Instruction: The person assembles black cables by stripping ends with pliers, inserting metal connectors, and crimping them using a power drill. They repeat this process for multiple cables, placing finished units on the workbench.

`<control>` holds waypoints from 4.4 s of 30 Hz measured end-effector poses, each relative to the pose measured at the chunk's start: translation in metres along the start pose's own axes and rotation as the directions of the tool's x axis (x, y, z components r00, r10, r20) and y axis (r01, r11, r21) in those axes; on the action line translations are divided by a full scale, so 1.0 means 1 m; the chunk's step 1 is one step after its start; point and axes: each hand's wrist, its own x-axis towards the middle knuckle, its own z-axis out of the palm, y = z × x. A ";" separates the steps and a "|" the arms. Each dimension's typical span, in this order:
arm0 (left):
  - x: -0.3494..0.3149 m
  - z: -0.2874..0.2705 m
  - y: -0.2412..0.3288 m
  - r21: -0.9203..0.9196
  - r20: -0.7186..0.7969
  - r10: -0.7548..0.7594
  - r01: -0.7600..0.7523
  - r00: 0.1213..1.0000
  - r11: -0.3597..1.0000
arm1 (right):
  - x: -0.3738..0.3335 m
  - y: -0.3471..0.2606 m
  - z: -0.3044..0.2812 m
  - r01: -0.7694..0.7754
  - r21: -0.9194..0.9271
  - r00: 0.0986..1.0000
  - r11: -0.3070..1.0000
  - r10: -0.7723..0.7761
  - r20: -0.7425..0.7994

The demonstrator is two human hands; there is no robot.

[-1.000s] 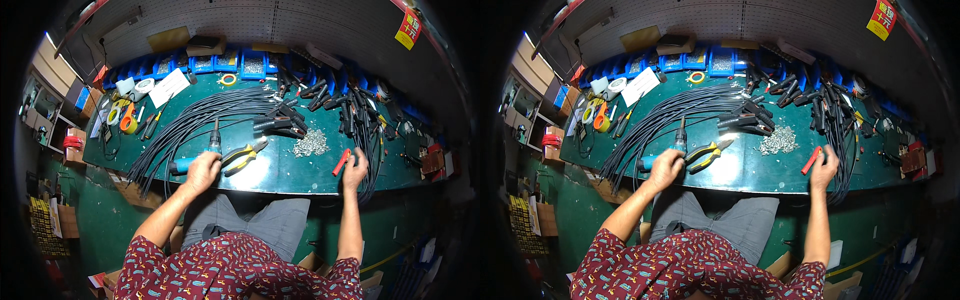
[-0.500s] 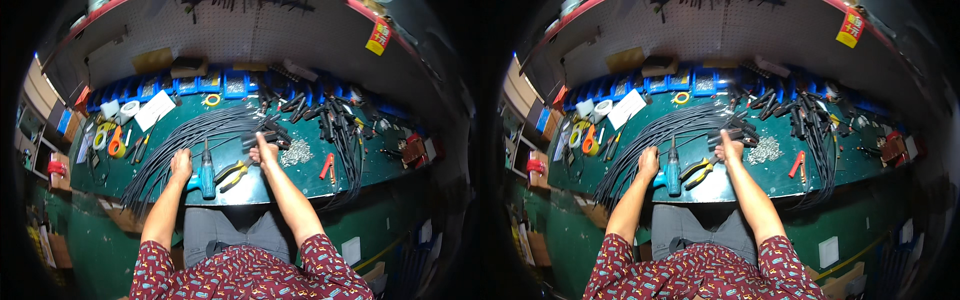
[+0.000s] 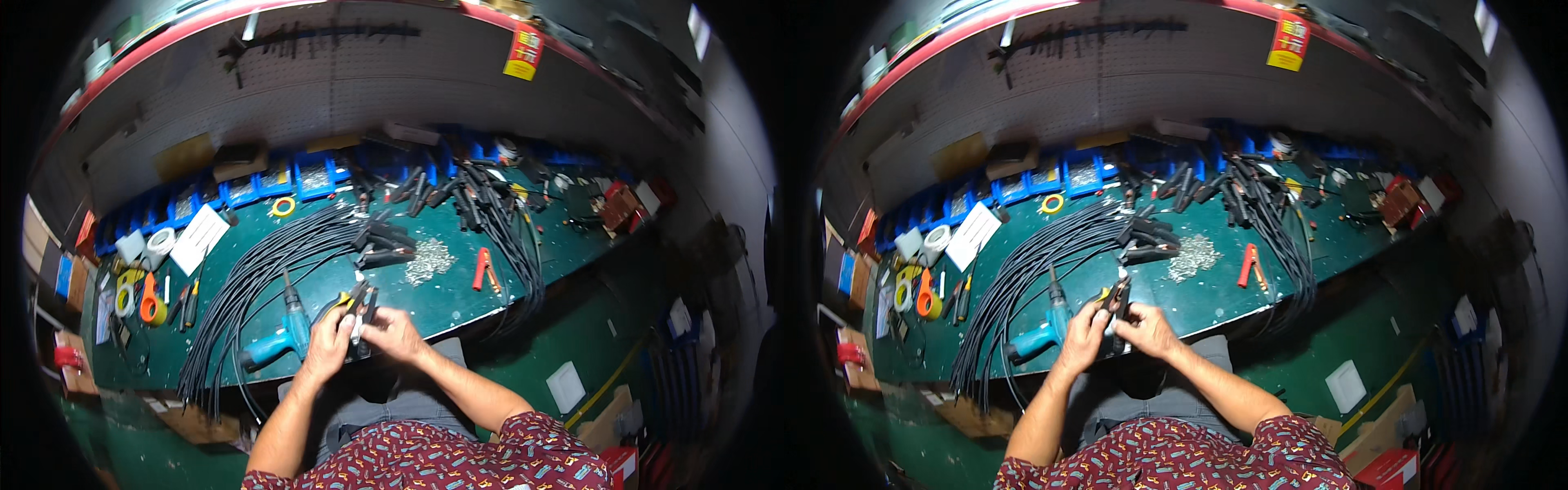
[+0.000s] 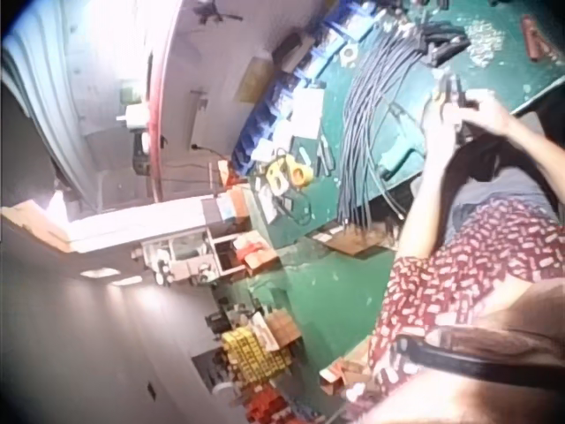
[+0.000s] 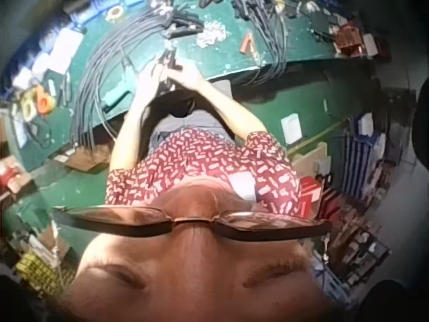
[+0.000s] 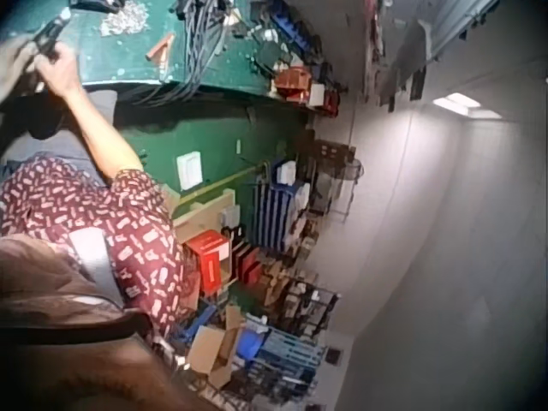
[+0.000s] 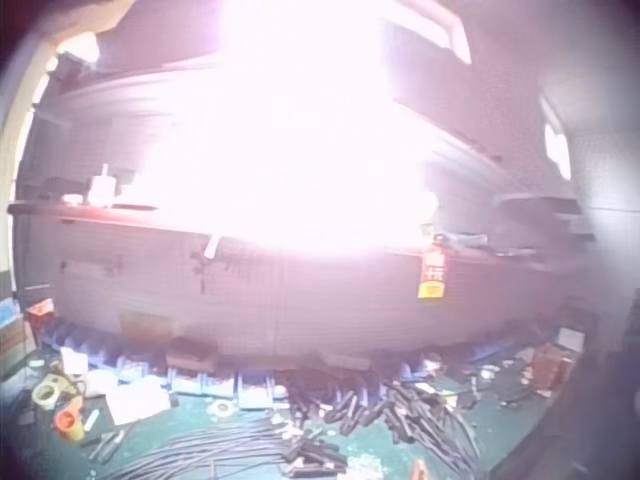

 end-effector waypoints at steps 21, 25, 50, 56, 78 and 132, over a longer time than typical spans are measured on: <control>-0.057 0.075 0.032 -0.069 -0.166 -0.267 0.259 0.949 0.963 | -0.053 -0.010 0.015 -0.167 0.170 0.920 0.971 0.216 -0.326; -0.042 0.076 0.050 -0.145 -0.178 -0.384 0.362 0.906 0.921 | -0.046 -0.009 0.008 -0.223 0.261 0.911 0.939 0.296 -0.288; -0.030 0.036 -0.031 -0.366 -0.368 -0.323 0.184 0.872 0.912 | 0.012 0.008 -0.015 -0.070 -0.194 0.992 0.978 0.048 -0.117; -0.038 -0.031 -0.028 0.076 -0.331 -0.016 0.043 0.943 0.996 | -0.028 -0.021 0.043 -0.363 0.358 0.928 0.860 0.367 0.059; -0.100 -0.130 0.037 0.570 -0.182 0.272 -0.124 0.945 0.812 | 0.033 -0.028 0.109 -0.566 0.803 0.822 0.188 0.051 0.567; -0.082 0.038 0.026 -0.486 0.074 -0.483 0.454 0.873 0.747 | -0.013 -0.028 0.010 -0.137 0.882 0.965 0.450 0.261 0.017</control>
